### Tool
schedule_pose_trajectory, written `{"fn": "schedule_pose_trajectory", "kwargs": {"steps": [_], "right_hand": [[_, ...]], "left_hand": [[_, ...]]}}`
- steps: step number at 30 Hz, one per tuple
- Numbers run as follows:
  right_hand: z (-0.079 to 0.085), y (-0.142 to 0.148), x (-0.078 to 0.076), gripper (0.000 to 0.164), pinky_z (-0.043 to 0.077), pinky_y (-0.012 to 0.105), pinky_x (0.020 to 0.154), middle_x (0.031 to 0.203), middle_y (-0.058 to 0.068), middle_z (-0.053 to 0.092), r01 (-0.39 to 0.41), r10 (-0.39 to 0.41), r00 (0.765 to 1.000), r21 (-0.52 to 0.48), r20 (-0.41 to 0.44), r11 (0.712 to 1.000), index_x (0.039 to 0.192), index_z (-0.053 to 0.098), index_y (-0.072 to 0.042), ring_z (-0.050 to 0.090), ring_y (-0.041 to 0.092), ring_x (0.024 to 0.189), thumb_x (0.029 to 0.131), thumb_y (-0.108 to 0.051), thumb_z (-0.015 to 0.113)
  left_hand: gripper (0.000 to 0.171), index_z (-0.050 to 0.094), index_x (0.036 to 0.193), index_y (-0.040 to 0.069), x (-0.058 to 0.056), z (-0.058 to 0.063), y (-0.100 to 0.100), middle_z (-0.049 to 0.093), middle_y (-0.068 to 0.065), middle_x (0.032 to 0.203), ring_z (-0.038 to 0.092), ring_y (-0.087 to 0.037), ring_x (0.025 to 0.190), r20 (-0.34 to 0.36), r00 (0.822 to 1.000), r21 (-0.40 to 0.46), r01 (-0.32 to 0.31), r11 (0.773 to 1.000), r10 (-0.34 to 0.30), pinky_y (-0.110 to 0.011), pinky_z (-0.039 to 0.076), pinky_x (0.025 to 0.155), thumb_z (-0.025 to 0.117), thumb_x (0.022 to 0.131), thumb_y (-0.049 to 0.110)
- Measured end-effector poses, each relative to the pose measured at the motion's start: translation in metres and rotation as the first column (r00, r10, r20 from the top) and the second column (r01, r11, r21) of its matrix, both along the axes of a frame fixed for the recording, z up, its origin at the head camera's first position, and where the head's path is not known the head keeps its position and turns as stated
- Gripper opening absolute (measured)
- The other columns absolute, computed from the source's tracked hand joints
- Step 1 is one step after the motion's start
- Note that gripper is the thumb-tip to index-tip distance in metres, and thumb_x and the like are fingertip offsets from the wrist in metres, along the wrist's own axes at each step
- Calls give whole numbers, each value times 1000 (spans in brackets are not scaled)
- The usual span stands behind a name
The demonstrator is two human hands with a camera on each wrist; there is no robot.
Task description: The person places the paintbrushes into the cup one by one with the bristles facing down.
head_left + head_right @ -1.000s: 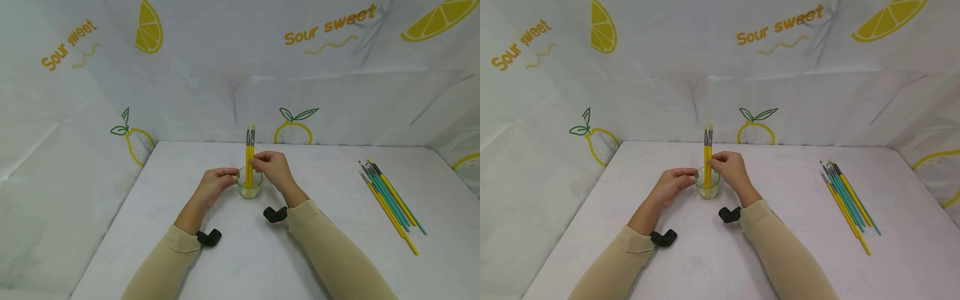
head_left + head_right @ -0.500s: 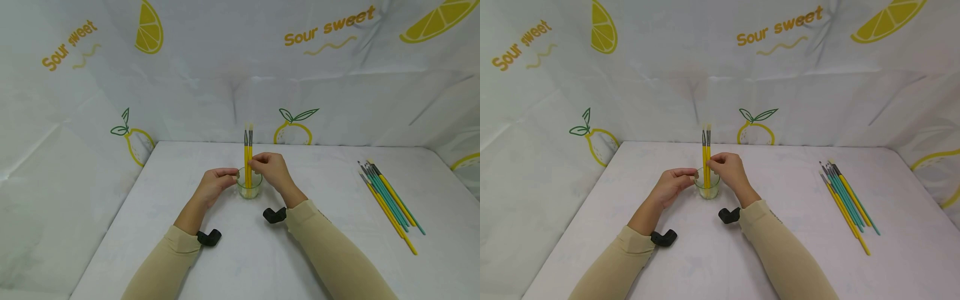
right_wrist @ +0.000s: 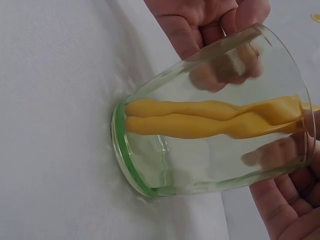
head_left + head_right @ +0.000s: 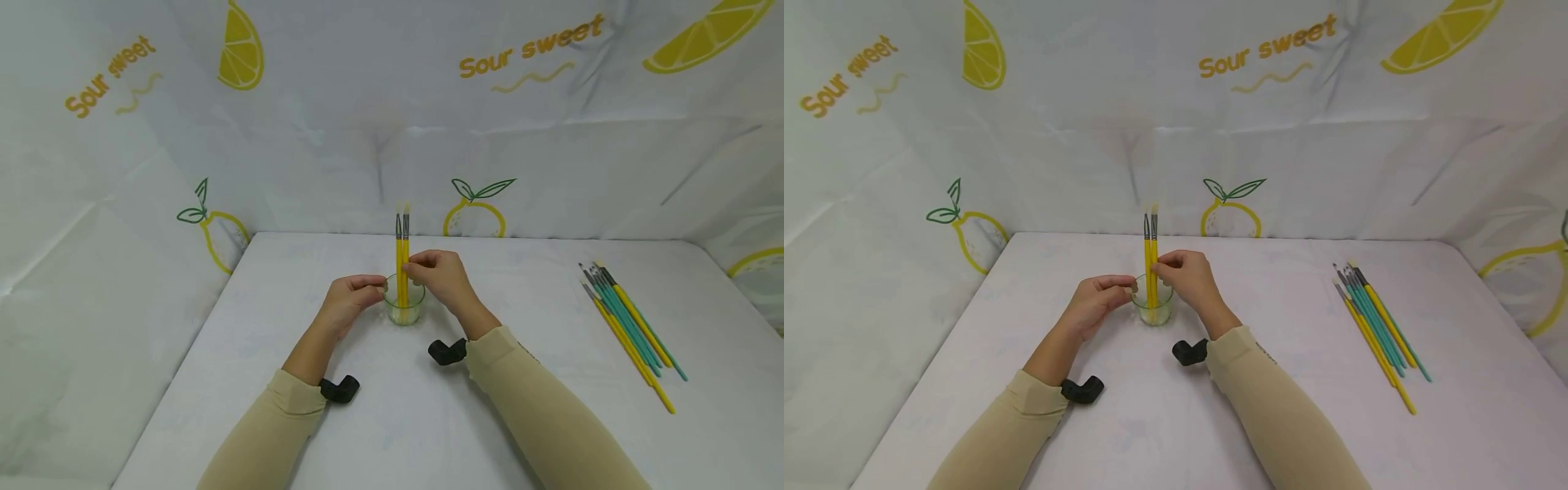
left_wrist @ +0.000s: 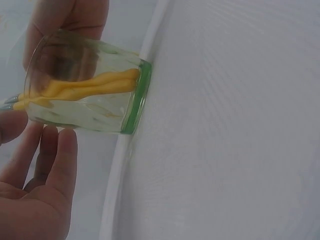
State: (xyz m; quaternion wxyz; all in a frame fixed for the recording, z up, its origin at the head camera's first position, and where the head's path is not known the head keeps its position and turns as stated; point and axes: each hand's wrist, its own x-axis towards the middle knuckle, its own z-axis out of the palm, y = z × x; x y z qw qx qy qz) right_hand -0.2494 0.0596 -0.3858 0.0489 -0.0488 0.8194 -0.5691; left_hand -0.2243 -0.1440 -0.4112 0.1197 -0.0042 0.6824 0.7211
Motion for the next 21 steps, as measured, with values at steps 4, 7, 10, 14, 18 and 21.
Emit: {"fn": "schedule_pose_trajectory", "kwargs": {"steps": [4, 7, 10, 14, 18, 21], "right_hand": [[0, 4, 1, 25, 53, 37, 80, 98, -1, 68, -4, 4, 1000, -6, 3, 1000, 97, 71, -18, 63, 19, 85, 82, -39, 67], [0, 10, 2, 25, 53, 39, 82, 99, -2, 68, -7, 7, 1000, 4, 5, 1000, 97, 70, -20, 64, 18, 85, 83, -40, 66], [2, 19, 3, 26, 52, 39, 85, 102, -3, 67, -10, 10, 1000, 21, 10, 1000, 100, 70, -20, 66, 18, 88, 84, -40, 66], [6, 42, 4, 31, 51, 42, 88, 106, -1, 67, 1, -2, 1000, 52, 22, 999, 104, 69, -18, 66, 26, 94, 84, -41, 66], [13, 71, 2, 34, 50, 45, 91, 109, 1, 66, 34, -37, 999, 95, 33, 995, 106, 68, -16, 64, 30, 98, 85, -43, 65], [20, 97, -1, 38, 50, 45, 91, 113, 5, 64, 58, -63, 998, 145, 30, 988, 110, 66, -14, 64, 30, 99, 86, -44, 64]], "left_hand": [[33, 66, 115, 1, 2, 1, 2, 66, -8, 115, 61, -16, 105, -6, 1000, -55, -13, 998, 12, -29, 50, 93, 63, 83, 9], [34, 65, 116, 0, 2, 1, 3, 65, -10, 115, 61, -17, 105, -7, 1000, -51, -15, 999, 14, -31, 50, 94, 63, 83, 9], [34, 65, 116, 0, 2, 0, 2, 65, -12, 117, 61, -17, 105, -9, 1000, -47, -13, 999, 12, -31, 50, 94, 63, 84, 9], [33, 65, 115, 0, 2, 1, 3, 65, -11, 115, 61, -16, 104, -17, 1000, -39, -7, 999, 7, -29, 50, 93, 64, 83, 9], [32, 66, 113, -1, 3, 2, 4, 65, -13, 115, 61, -15, 102, -21, 1000, -20, -7, 1000, 7, -29, 51, 92, 64, 83, 7], [33, 64, 115, -3, 3, 1, 4, 63, -17, 119, 61, -16, 103, -23, 1000, -13, -3, 1000, 2, -30, 50, 93, 65, 83, 8]]}}
